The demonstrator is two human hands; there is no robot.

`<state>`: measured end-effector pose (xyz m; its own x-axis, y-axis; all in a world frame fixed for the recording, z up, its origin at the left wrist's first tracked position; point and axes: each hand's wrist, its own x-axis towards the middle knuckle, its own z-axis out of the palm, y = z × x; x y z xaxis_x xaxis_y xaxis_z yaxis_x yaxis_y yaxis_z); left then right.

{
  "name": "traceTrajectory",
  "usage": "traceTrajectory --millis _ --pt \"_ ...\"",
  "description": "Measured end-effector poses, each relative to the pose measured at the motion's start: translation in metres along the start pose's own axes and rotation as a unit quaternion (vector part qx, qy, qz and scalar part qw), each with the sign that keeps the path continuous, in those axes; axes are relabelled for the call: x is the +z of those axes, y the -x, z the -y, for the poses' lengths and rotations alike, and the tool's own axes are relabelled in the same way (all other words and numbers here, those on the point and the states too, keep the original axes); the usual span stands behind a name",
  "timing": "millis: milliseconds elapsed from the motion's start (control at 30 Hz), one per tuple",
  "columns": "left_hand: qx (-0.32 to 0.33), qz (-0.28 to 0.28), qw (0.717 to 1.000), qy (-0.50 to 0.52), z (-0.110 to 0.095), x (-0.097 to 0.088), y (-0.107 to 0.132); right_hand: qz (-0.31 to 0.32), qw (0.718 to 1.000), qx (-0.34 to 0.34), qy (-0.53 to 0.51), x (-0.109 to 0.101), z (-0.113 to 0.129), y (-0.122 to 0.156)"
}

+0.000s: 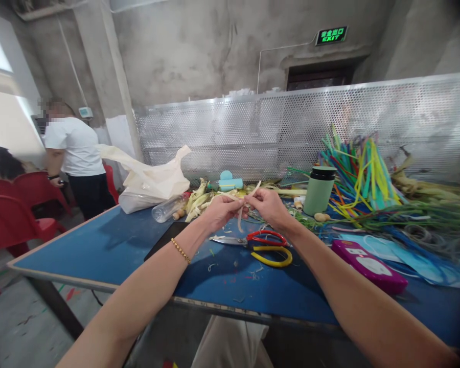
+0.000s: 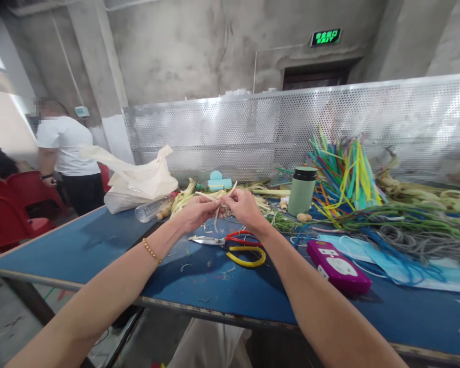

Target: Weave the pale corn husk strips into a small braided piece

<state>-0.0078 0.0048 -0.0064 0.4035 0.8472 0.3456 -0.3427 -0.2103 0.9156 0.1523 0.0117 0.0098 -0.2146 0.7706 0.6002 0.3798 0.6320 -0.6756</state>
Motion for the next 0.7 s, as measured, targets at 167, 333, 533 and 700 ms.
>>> traceTrajectory --millis 167,333,533,700 --pt "-0.011 -0.019 1.000 0.000 -0.001 -0.005 -0.001 -0.001 0.998 -0.027 0.057 -0.007 0.002 0.001" --pt "0.018 -0.123 0.991 0.055 -0.001 -0.007 -0.004 -0.181 0.929 -0.100 0.306 -0.009 0.009 0.005" --pt "0.054 -0.136 0.986 0.085 0.001 -0.004 -0.003 -0.020 0.983 -0.074 0.165 0.009 0.009 0.008" --pt "0.072 -0.102 0.989 0.075 0.004 -0.003 -0.005 -0.026 0.998 -0.029 0.054 0.015 0.011 0.011"
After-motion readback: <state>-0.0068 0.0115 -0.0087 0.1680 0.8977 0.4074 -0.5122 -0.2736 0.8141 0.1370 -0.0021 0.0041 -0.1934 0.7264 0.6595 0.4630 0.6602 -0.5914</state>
